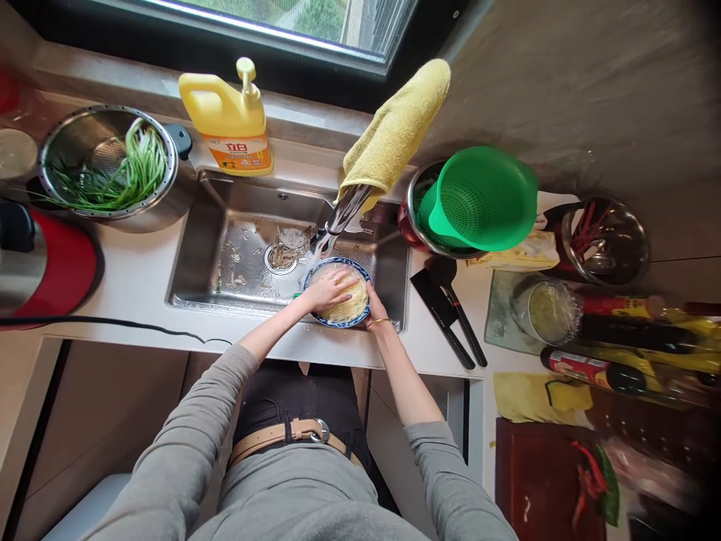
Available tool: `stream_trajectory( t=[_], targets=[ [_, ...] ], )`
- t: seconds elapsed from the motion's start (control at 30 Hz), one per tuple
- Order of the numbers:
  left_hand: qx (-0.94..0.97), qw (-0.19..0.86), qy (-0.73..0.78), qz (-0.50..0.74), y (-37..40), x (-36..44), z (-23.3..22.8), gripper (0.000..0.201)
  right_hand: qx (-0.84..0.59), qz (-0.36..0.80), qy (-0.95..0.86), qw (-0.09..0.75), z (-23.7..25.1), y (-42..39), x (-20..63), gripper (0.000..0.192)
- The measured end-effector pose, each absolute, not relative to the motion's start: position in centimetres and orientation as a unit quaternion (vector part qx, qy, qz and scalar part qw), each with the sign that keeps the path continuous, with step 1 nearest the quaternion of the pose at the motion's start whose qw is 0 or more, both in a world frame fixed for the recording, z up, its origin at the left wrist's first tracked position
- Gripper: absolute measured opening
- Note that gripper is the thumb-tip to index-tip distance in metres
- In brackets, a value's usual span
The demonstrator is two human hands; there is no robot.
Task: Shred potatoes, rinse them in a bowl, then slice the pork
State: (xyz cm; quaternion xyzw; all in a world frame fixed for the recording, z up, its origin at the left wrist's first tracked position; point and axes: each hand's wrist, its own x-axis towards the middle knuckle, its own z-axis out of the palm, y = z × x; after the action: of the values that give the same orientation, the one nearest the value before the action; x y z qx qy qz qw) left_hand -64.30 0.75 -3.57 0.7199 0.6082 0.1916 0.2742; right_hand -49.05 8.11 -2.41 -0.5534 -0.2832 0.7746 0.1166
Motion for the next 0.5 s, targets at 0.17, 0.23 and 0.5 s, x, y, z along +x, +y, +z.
stream_trajectory(
  t=[0.17,0.23,0.5],
  targets=[
    [0.71,0.283,0.614,0.196,0.94,-63.95,-3.48,0.053,-0.548,0.77,-0.288,0.154,-2.28,8.28,-48.97,0.031],
    [0.706,0.287,0.616,0.198,0.93,-63.81,-3.53,0.054,-0.551,0.767,-0.286,0.164,-2.29,8.34,-48.9,0.029],
    [0.695,0.271,0.626,0.227,0.75,-63.44,-3.98,0.053,-0.552,0.757,-0.314,0.154,-2.15,8.77,-48.5,0.036]
  ],
)
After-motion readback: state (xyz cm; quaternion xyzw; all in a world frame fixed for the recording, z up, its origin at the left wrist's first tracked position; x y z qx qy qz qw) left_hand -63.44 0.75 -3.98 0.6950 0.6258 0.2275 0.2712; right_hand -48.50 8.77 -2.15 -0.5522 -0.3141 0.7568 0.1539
